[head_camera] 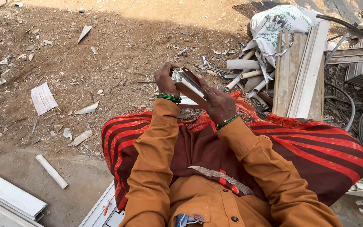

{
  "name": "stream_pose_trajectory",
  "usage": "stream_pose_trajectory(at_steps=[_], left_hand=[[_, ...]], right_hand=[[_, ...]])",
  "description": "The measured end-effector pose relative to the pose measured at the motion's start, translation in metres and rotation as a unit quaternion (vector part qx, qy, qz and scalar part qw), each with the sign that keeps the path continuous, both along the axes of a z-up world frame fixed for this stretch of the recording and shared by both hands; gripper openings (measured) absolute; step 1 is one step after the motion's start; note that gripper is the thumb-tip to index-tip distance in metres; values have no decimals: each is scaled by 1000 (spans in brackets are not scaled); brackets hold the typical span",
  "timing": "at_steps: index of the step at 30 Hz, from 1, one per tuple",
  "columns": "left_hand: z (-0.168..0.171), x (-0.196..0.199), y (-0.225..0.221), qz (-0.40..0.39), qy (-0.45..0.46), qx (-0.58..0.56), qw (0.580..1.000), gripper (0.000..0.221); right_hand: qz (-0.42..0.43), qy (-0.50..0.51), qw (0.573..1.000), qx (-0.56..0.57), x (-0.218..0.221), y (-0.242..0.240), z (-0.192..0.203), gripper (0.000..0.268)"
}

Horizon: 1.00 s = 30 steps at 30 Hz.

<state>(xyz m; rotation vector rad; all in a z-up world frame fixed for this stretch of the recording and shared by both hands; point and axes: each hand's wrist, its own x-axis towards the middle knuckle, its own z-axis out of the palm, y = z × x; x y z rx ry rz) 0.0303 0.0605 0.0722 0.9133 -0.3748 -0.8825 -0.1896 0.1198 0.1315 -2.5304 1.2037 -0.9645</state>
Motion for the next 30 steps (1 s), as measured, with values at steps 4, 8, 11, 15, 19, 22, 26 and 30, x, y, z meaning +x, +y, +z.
stream_pose_trajectory(at_steps=[4,8,11,15,19,22,26,30], left_hand=[[-13,2,9,38,10,16,999,36],[-23,9,16,52,20,24,998,34],[-24,11,17,48,43,24,998,40],[-18,12,16,62,22,28,997,42],[-11,10,19,71,-21,39,996,44],[-12,12,18,66,-18,52,996,46],[-19,3,15,73,-71,44,994,63],[-6,5,15,100,6,47,994,80]], right_hand=[[23,23,997,-67,13,0,-4,75],[9,56,998,-33,24,4,-8,74],[15,32,998,-52,31,6,-10,75],[16,26,997,-73,42,4,-10,74],[5,48,995,-90,49,2,-10,77],[9,68,994,-79,52,1,-6,80],[1,116,991,-71,65,-5,0,86],[24,111,989,-97,58,-8,-4,89]])
